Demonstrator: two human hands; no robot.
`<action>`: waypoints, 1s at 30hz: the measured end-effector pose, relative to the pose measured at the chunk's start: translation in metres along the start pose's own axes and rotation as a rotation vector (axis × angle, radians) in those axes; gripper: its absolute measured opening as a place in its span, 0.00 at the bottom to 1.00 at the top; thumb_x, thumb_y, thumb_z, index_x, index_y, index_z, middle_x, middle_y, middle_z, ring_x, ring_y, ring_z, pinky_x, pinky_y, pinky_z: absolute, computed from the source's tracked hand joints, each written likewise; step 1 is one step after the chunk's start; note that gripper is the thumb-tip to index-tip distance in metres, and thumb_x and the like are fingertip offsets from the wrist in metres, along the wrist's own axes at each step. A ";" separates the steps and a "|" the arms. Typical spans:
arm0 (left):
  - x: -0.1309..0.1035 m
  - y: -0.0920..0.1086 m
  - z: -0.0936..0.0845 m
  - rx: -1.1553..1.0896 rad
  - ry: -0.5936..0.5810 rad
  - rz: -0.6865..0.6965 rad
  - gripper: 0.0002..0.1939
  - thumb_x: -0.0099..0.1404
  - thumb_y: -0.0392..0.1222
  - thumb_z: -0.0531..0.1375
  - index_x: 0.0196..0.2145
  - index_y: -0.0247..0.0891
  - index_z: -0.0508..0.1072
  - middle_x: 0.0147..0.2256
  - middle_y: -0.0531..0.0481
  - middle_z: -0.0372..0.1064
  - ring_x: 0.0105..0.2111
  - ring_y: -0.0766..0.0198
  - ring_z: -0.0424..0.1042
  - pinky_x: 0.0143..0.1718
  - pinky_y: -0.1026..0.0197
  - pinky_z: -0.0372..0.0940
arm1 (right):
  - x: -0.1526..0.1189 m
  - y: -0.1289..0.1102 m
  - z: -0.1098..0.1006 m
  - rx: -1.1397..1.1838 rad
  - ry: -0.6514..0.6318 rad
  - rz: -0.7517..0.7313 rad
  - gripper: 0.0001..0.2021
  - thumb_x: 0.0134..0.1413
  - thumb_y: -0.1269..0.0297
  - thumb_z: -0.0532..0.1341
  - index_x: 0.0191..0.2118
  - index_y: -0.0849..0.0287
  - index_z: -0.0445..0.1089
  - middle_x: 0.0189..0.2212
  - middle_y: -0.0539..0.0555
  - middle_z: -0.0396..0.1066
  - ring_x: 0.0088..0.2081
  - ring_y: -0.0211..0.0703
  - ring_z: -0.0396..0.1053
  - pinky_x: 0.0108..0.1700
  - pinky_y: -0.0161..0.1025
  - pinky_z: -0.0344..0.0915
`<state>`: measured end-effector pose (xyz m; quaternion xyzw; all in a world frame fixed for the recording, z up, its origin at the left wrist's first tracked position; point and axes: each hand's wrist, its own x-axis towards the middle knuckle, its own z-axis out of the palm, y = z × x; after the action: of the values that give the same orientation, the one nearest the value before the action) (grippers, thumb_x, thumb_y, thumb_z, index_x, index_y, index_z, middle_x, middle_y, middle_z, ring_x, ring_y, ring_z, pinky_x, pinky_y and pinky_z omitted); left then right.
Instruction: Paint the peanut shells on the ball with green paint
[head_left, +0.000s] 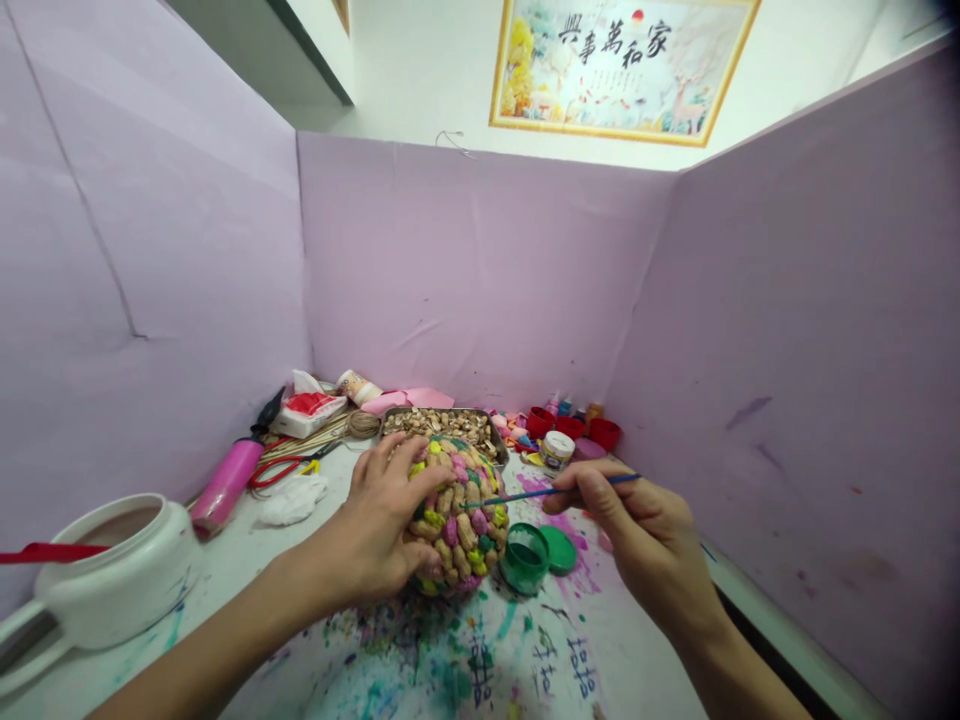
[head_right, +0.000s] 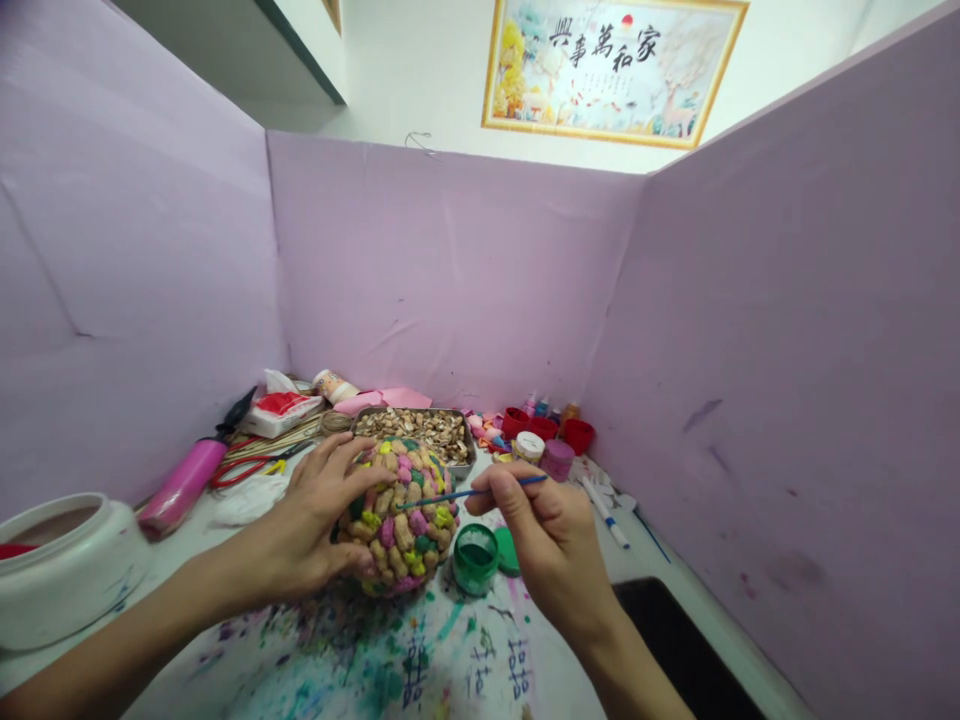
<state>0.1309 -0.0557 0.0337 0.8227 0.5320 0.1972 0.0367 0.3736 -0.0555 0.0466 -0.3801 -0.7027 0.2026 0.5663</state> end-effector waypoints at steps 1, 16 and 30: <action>0.000 0.000 0.000 0.000 0.000 0.001 0.36 0.46 0.35 0.66 0.54 0.48 0.65 0.62 0.42 0.47 0.63 0.39 0.38 0.61 0.37 0.40 | 0.000 0.001 0.001 -0.004 -0.001 -0.009 0.16 0.58 0.54 0.57 0.27 0.58 0.74 0.22 0.53 0.77 0.26 0.42 0.75 0.31 0.36 0.71; -0.003 -0.002 0.005 0.009 0.056 0.042 0.37 0.46 0.32 0.64 0.54 0.50 0.64 0.61 0.44 0.47 0.62 0.39 0.39 0.60 0.36 0.42 | 0.001 0.010 0.005 -0.013 0.050 -0.107 0.14 0.59 0.61 0.57 0.26 0.57 0.75 0.24 0.52 0.77 0.28 0.41 0.76 0.32 0.34 0.71; -0.004 -0.008 0.010 0.023 0.098 0.058 0.37 0.45 0.31 0.64 0.54 0.52 0.64 0.62 0.46 0.47 0.63 0.39 0.39 0.60 0.35 0.40 | 0.002 0.011 0.007 0.021 0.061 -0.100 0.13 0.59 0.62 0.56 0.28 0.57 0.74 0.24 0.51 0.77 0.28 0.39 0.75 0.33 0.34 0.71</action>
<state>0.1266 -0.0546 0.0209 0.8275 0.5113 0.2320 -0.0043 0.3699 -0.0454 0.0380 -0.3445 -0.7008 0.1699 0.6011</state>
